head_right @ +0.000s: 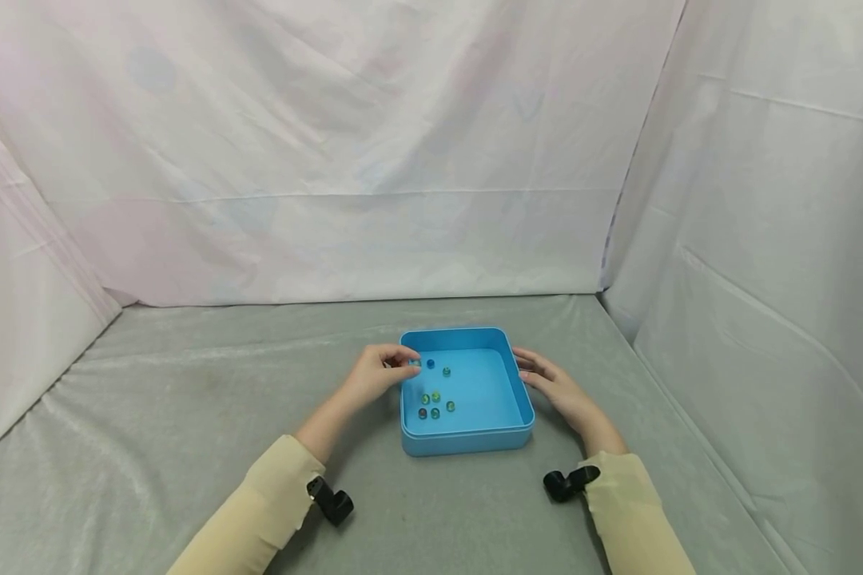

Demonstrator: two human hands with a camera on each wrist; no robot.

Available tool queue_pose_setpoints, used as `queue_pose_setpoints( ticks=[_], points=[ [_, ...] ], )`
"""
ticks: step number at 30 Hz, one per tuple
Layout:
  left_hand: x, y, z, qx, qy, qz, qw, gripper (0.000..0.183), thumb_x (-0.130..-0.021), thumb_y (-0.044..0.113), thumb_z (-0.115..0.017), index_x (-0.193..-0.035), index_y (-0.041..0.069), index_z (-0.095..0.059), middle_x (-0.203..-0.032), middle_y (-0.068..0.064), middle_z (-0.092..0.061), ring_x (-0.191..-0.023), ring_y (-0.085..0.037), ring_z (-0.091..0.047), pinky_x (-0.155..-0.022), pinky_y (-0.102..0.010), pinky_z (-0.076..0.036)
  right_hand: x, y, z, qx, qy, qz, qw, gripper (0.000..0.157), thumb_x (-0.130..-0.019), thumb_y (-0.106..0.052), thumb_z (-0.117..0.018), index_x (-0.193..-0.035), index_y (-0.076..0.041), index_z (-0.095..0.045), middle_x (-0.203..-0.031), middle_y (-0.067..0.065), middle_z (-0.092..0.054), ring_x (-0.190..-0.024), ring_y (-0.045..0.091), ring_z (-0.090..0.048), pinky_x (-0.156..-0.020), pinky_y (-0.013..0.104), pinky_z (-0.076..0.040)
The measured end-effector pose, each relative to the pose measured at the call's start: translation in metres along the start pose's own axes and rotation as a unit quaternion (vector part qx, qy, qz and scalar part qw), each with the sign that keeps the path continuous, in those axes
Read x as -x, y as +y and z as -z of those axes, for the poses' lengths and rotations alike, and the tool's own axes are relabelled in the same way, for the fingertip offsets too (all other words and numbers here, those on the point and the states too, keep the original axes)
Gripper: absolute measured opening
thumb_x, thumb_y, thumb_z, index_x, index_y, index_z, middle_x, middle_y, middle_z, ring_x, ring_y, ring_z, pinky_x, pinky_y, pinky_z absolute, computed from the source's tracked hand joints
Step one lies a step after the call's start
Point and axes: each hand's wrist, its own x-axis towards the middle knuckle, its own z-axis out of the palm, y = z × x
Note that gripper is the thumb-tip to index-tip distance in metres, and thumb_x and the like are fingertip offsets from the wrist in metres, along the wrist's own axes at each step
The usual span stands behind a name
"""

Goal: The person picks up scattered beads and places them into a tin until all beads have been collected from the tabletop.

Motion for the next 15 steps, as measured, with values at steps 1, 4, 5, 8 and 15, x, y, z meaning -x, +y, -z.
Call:
queue_pose_setpoints(
  ticks=[1, 4, 5, 8, 15],
  points=[
    [-0.0004, 0.0, -0.0002, -0.001, 0.0, 0.001, 1.0, 0.021, -0.086, 0.011, -0.072, -0.105, 0.0, -0.071, -0.074, -0.002, -0.057, -0.07, -0.017, -0.051, -0.059, -0.026, -0.042, -0.0003, 0.0004, 0.0, 0.0, 0.0, -0.001, 1.0, 0.058, -0.1, -0.037, -0.05, -0.149, -0.012, -0.032, -0.149, 0.02, -0.032, -0.136, 0.042, -0.025, -0.102, 0.066, -0.017],
    [-0.0018, -0.0007, -0.0007, -0.003, 0.0, 0.003, 1.0, 0.02, -0.086, 0.01, -0.072, -0.104, 0.001, -0.072, -0.073, -0.002, -0.057, -0.068, -0.016, -0.05, -0.058, -0.026, -0.041, -0.001, 0.0009, -0.0001, 0.0, -0.001, -0.002, 1.0, 0.058, -0.1, -0.038, -0.05, -0.149, -0.013, -0.032, -0.149, 0.02, -0.032, -0.137, 0.042, -0.025, -0.102, 0.066, -0.017],
    [-0.0022, -0.001, -0.0009, -0.003, 0.0, 0.004, 1.0, 0.02, -0.086, 0.01, -0.072, -0.104, 0.001, -0.072, -0.073, -0.002, -0.057, -0.068, -0.016, -0.05, -0.058, -0.026, -0.041, -0.0012, 0.0011, -0.0002, 0.0, -0.001, -0.003, 1.0, 0.058, -0.1, -0.038, -0.05, -0.149, -0.013, -0.032, -0.149, 0.02, -0.032, -0.137, 0.042, -0.025, -0.102, 0.066, -0.017],
    [-0.0029, -0.0019, -0.0013, -0.005, 0.002, 0.008, 0.9999, 0.02, -0.086, 0.01, -0.072, -0.103, 0.001, -0.072, -0.073, -0.002, -0.057, -0.068, -0.016, -0.05, -0.058, -0.026, -0.041, -0.0018, 0.0007, -0.0005, -0.001, -0.002, -0.001, 1.0, 0.057, -0.1, -0.037, -0.05, -0.149, -0.013, -0.033, -0.149, 0.02, -0.032, -0.136, 0.042, -0.025, -0.102, 0.066, -0.017],
    [-0.0035, -0.0041, -0.0033, -0.008, 0.006, 0.009, 0.9999, 0.02, -0.085, 0.01, -0.073, -0.103, 0.001, -0.072, -0.072, -0.002, -0.057, -0.068, -0.016, -0.05, -0.058, -0.027, -0.041, -0.0015, 0.0007, -0.001, -0.001, 0.001, -0.003, 1.0, 0.058, -0.099, -0.038, -0.05, -0.149, -0.014, -0.033, -0.149, 0.02, -0.033, -0.136, 0.042, -0.027, -0.102, 0.066, -0.018]
  ],
)
